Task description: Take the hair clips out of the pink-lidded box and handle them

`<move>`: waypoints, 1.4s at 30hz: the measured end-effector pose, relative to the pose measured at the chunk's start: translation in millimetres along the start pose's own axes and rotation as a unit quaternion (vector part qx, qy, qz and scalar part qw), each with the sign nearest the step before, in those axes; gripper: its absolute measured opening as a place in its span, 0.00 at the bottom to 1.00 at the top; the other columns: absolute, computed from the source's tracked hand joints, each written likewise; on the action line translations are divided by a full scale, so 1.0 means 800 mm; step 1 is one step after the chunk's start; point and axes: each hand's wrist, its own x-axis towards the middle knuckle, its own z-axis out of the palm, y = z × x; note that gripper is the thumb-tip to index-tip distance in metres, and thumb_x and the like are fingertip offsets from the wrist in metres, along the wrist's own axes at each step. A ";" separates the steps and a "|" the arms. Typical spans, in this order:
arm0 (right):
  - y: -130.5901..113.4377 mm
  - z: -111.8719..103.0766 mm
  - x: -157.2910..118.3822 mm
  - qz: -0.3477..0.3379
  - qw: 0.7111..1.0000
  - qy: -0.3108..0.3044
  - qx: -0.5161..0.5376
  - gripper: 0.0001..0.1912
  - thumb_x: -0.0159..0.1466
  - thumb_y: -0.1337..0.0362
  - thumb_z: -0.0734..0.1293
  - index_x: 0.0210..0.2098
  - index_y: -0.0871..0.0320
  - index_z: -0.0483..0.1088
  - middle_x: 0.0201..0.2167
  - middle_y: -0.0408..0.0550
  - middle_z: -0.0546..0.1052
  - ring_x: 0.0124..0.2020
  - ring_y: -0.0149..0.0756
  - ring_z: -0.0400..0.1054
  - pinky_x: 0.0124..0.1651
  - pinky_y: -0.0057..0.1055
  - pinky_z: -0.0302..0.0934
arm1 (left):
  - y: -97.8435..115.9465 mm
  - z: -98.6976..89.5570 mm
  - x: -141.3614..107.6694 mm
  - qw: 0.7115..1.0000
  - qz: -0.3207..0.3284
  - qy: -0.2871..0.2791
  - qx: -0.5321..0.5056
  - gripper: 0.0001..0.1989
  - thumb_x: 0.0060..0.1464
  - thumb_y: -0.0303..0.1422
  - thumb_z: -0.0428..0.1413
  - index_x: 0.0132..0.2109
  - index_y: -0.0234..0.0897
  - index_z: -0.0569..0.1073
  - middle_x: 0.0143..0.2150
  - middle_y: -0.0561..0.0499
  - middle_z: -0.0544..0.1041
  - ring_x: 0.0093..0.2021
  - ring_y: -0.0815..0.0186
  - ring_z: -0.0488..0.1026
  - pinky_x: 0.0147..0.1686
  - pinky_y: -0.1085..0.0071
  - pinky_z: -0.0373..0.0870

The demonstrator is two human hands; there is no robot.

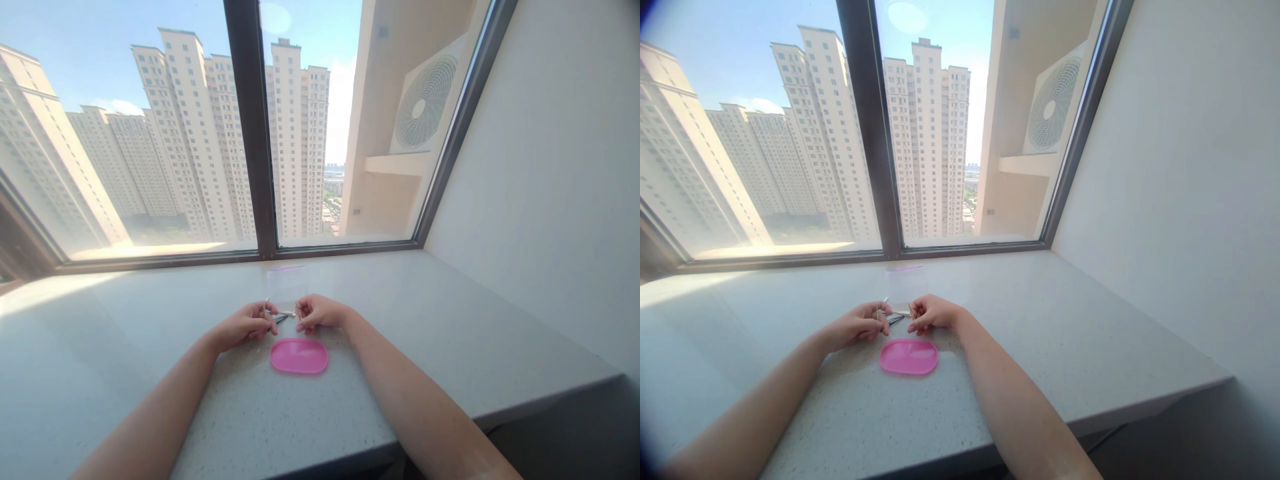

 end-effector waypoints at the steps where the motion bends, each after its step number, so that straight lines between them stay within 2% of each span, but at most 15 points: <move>1: -0.001 0.001 0.000 -0.001 1.000 0.000 0.002 0.25 0.40 0.59 0.79 0.23 0.60 0.60 0.17 0.37 0.69 0.21 0.31 0.69 0.23 0.23 0.59 | 0.000 0.000 0.000 1.000 0.001 -0.001 -0.005 0.16 0.44 0.28 0.58 0.42 0.35 0.66 0.30 0.50 0.78 0.18 0.77 0.58 0.19 0.78 0.46; 8: -0.001 0.001 0.000 -0.010 1.000 0.000 -0.004 0.24 0.40 0.60 0.78 0.23 0.60 0.60 0.16 0.36 0.68 0.19 0.28 0.66 0.21 0.22 0.58 | 0.001 0.000 -0.001 0.999 -0.011 -0.003 -0.035 0.17 0.40 0.23 0.54 0.41 0.36 0.66 0.29 0.51 0.76 0.19 0.76 0.57 0.19 0.78 0.44; 13: -0.001 0.001 -0.001 -0.026 1.000 0.006 -0.012 0.22 0.43 0.60 0.78 0.24 0.60 0.61 0.16 0.36 0.68 0.17 0.25 0.63 0.20 0.21 0.56 | 0.002 0.000 0.000 0.998 -0.016 -0.007 -0.063 0.22 0.38 0.23 0.51 0.45 0.34 0.69 0.27 0.51 0.74 0.20 0.74 0.58 0.19 0.77 0.45; 16: -0.001 0.001 -0.001 -0.022 0.999 0.009 -0.025 0.21 0.44 0.59 0.77 0.28 0.61 0.64 0.18 0.37 0.70 0.16 0.25 0.62 0.18 0.20 0.55 | 0.005 0.001 -0.001 0.997 -0.024 -0.016 -0.068 0.26 0.38 0.23 0.50 0.49 0.32 0.69 0.26 0.51 0.73 0.20 0.74 0.58 0.19 0.76 0.48; 20: -0.001 0.001 0.000 -0.018 0.999 0.006 -0.037 0.22 0.45 0.59 0.77 0.35 0.62 0.70 0.17 0.37 0.70 0.15 0.24 0.60 0.19 0.21 0.56 | 0.006 0.000 -0.004 0.996 -0.029 -0.018 -0.081 0.33 0.39 0.24 0.52 0.57 0.31 0.65 0.28 0.51 0.73 0.21 0.73 0.61 0.20 0.75 0.48; 25: -0.001 0.002 0.000 -0.015 0.999 0.026 -0.043 0.19 0.47 0.57 0.76 0.32 0.63 0.71 0.19 0.40 0.71 0.18 0.25 0.63 0.18 0.20 0.53 | 0.001 -0.005 -0.004 0.996 -0.023 -0.031 -0.086 0.38 0.43 0.24 0.53 0.63 0.31 0.55 0.28 0.50 0.75 0.22 0.72 0.63 0.21 0.74 0.52; 28: 0.001 0.001 0.000 -0.023 0.999 0.031 -0.033 0.18 0.48 0.56 0.75 0.29 0.63 0.71 0.18 0.40 0.70 0.19 0.26 0.64 0.19 0.21 0.54 | -0.001 -0.007 -0.004 0.995 -0.022 -0.044 -0.089 0.35 0.47 0.25 0.54 0.63 0.34 0.53 0.27 0.52 0.74 0.20 0.73 0.62 0.21 0.75 0.53; 34: 0.003 -0.001 -0.001 -0.002 0.999 0.023 -0.032 0.18 0.50 0.54 0.74 0.29 0.64 0.71 0.21 0.43 0.74 0.18 0.25 0.65 0.22 0.22 0.59 | -0.001 -0.006 -0.004 0.994 -0.003 -0.058 -0.092 0.17 0.51 0.26 0.56 0.48 0.38 0.62 0.30 0.50 0.76 0.23 0.72 0.66 0.21 0.77 0.53; 38: 0.000 0.000 -0.002 0.008 1.000 0.024 -0.019 0.19 0.51 0.53 0.73 0.31 0.64 0.72 0.22 0.45 0.75 0.21 0.28 0.69 0.24 0.23 0.61 | -0.002 -0.006 -0.004 0.996 0.006 -0.058 -0.073 0.17 0.51 0.27 0.59 0.47 0.36 0.64 0.37 0.44 0.78 0.28 0.70 0.70 0.25 0.76 0.60; 42: 0.001 0.001 -0.002 0.027 0.999 0.018 0.027 0.21 0.49 0.54 0.74 0.34 0.65 0.73 0.26 0.48 0.77 0.25 0.32 0.72 0.28 0.26 0.65 | -0.004 -0.006 -0.002 0.997 0.008 -0.042 -0.064 0.17 0.49 0.29 0.62 0.46 0.34 0.68 0.38 0.42 0.79 0.33 0.67 0.73 0.31 0.73 0.65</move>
